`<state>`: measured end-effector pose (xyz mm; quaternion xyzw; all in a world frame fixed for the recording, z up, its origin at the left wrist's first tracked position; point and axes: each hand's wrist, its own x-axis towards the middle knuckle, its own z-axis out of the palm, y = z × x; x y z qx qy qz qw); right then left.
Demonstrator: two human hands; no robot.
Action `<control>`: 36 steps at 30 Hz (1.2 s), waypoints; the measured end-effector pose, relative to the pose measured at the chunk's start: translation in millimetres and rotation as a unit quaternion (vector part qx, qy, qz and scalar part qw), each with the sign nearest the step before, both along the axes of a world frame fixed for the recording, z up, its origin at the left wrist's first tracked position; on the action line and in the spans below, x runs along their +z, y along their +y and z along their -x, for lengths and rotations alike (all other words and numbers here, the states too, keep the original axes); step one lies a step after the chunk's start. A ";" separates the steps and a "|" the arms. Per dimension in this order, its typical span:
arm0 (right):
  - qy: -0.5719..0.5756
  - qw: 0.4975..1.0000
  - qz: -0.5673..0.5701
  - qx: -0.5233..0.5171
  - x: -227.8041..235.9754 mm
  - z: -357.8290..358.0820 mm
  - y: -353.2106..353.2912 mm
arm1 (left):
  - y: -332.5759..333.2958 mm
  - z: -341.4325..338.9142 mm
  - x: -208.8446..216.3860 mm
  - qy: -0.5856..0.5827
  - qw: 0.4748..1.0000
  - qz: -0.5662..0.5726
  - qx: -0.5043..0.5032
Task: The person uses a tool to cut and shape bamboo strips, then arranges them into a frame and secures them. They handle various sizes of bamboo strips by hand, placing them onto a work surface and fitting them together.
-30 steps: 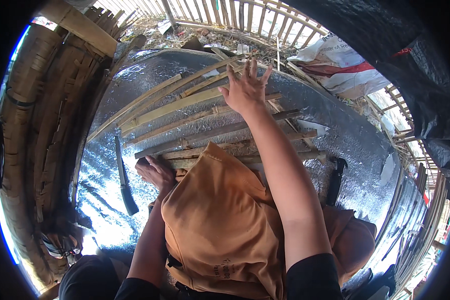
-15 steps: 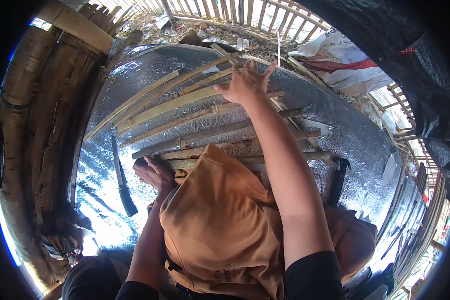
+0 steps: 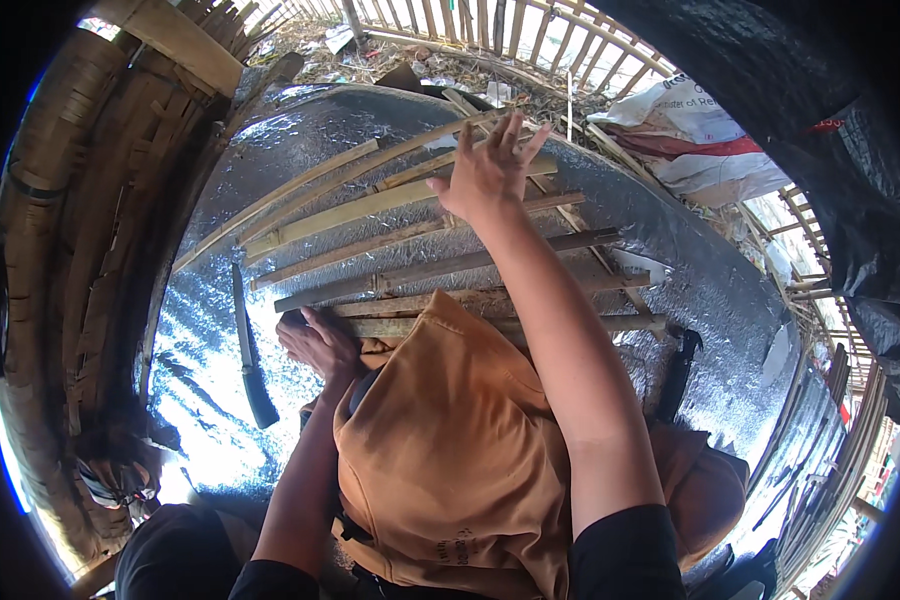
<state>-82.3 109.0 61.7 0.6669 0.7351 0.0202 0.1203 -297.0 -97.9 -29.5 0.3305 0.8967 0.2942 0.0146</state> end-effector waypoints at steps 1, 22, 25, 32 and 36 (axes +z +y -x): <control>0.010 0.998 -0.041 0.047 3.9 10.9 -2.2 | -1.1 0.7 -0.5 0.011 1.000 -0.004 -0.006; 0.516 0.851 -0.043 0.085 82.8 -72.8 -308.3 | -6.1 23.2 -23.7 0.008 1.000 -0.025 -0.006; 0.497 0.862 -0.076 0.069 78.7 -88.2 -340.5 | -14.4 39.7 -9.3 0.006 1.000 0.005 -0.028; 0.535 0.842 -0.037 0.050 87.1 -111.6 -351.3 | -78.2 41.1 25.5 -0.263 0.832 -0.098 -0.478; 0.610 0.792 -0.021 0.040 69.6 -113.6 -364.7 | -134.2 29.4 52.8 -0.479 0.774 0.008 -0.413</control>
